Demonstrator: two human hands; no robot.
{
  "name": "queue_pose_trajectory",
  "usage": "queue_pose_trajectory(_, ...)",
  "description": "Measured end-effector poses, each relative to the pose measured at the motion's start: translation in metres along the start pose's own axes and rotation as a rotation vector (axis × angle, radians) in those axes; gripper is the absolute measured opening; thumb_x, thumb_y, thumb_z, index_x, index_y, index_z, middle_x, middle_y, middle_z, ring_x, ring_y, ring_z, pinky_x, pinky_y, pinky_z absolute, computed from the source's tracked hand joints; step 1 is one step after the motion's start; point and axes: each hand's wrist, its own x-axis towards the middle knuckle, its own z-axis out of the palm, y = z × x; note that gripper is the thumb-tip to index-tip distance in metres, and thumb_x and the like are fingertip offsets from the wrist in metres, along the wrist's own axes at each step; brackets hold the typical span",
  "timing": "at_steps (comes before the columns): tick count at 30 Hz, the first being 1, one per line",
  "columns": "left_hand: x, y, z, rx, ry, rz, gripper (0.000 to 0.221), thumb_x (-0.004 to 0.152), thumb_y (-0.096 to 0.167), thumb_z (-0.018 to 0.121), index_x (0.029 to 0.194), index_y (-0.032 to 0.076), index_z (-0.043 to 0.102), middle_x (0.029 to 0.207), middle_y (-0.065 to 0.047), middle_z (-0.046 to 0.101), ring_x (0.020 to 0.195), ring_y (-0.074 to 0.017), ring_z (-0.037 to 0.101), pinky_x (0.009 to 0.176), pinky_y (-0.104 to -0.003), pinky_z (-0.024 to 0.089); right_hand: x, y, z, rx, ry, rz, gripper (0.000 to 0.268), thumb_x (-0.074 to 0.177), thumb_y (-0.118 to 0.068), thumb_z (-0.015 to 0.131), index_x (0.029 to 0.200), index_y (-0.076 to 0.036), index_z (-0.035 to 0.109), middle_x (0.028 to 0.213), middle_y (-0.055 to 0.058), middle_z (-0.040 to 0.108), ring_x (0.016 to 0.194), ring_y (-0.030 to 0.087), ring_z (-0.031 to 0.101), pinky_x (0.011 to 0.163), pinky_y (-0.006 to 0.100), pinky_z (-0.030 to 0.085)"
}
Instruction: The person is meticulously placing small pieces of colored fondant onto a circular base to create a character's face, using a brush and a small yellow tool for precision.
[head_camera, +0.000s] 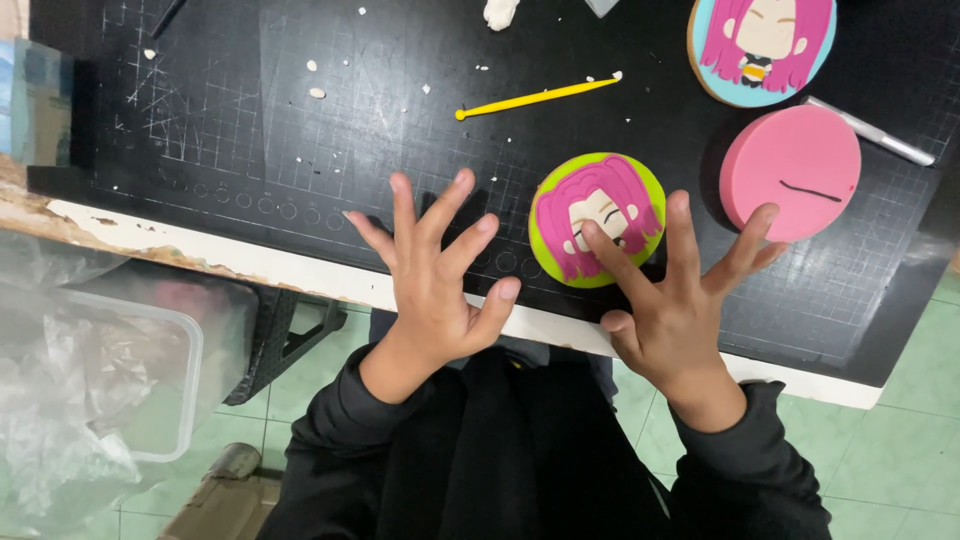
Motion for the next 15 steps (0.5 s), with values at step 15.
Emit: queue_pose_trajectory(15, -0.0008, -0.0004, 0.0003, 0.001, -0.007, -0.007, 0.048, 0.111, 0.050, 0.043, 0.154, 0.029, 0.037, 0.161, -0.012, 0.046, 0.162, -0.0361, 0.005, 0.124, -0.071, -0.019, 0.0024, 0.0008, -0.0025, 0.050, -0.011, -0.035, 0.076, 0.103, -0.073, 0.013, 0.152, -0.041, 0.062, 0.170, 0.011, 0.018, 0.148, 0.058, -0.016, 0.118, 0.075, -0.016)
